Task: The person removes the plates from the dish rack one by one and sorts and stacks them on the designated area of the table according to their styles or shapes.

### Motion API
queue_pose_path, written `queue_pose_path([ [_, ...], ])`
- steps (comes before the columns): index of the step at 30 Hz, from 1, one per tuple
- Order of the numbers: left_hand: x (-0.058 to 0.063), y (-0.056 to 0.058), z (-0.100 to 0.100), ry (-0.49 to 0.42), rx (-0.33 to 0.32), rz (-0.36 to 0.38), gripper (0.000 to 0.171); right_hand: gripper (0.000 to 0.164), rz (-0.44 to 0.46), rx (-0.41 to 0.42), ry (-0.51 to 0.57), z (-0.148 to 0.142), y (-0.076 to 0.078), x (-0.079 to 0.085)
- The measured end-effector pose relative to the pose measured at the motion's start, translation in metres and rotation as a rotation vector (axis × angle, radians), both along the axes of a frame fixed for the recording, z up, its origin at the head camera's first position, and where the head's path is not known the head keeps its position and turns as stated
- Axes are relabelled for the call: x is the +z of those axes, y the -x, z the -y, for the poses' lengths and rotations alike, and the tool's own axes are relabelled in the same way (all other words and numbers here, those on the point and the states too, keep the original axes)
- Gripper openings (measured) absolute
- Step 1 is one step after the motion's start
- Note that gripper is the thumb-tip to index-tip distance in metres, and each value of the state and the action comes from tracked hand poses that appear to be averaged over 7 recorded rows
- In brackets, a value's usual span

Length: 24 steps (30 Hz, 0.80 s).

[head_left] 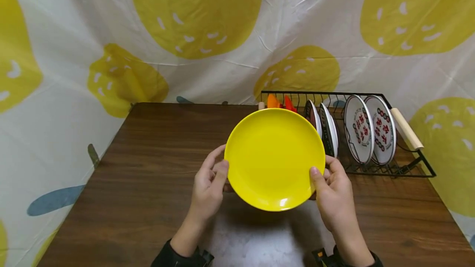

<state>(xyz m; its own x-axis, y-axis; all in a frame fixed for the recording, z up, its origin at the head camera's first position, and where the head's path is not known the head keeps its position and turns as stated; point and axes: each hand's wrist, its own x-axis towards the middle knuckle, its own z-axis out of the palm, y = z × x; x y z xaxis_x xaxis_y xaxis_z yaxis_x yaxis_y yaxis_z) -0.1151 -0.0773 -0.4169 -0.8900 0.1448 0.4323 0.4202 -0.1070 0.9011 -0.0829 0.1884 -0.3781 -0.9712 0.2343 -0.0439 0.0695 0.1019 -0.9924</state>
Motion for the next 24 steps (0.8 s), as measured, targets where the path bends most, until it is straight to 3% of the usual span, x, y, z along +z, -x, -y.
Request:
queue_pose_path([
  [2,0.001,0.000,0.000,-0.001,-0.052,0.086,0.046,0.038,-0.003,0.002,-0.009,0.000,0.000,0.000],
  [5,0.001,0.000,-0.001,0.045,-0.066,0.112,0.048,0.039,0.014,0.008,-0.042,0.000,-0.001,0.000],
  [13,0.002,-0.001,-0.005,0.069,-0.045,0.086,0.042,0.042,0.043,0.022,-0.061,0.001,-0.002,-0.002],
  [24,-0.002,0.003,-0.010,0.117,-0.087,0.014,0.038,0.044,0.051,0.020,-0.093,-0.006,-0.004,-0.005],
])
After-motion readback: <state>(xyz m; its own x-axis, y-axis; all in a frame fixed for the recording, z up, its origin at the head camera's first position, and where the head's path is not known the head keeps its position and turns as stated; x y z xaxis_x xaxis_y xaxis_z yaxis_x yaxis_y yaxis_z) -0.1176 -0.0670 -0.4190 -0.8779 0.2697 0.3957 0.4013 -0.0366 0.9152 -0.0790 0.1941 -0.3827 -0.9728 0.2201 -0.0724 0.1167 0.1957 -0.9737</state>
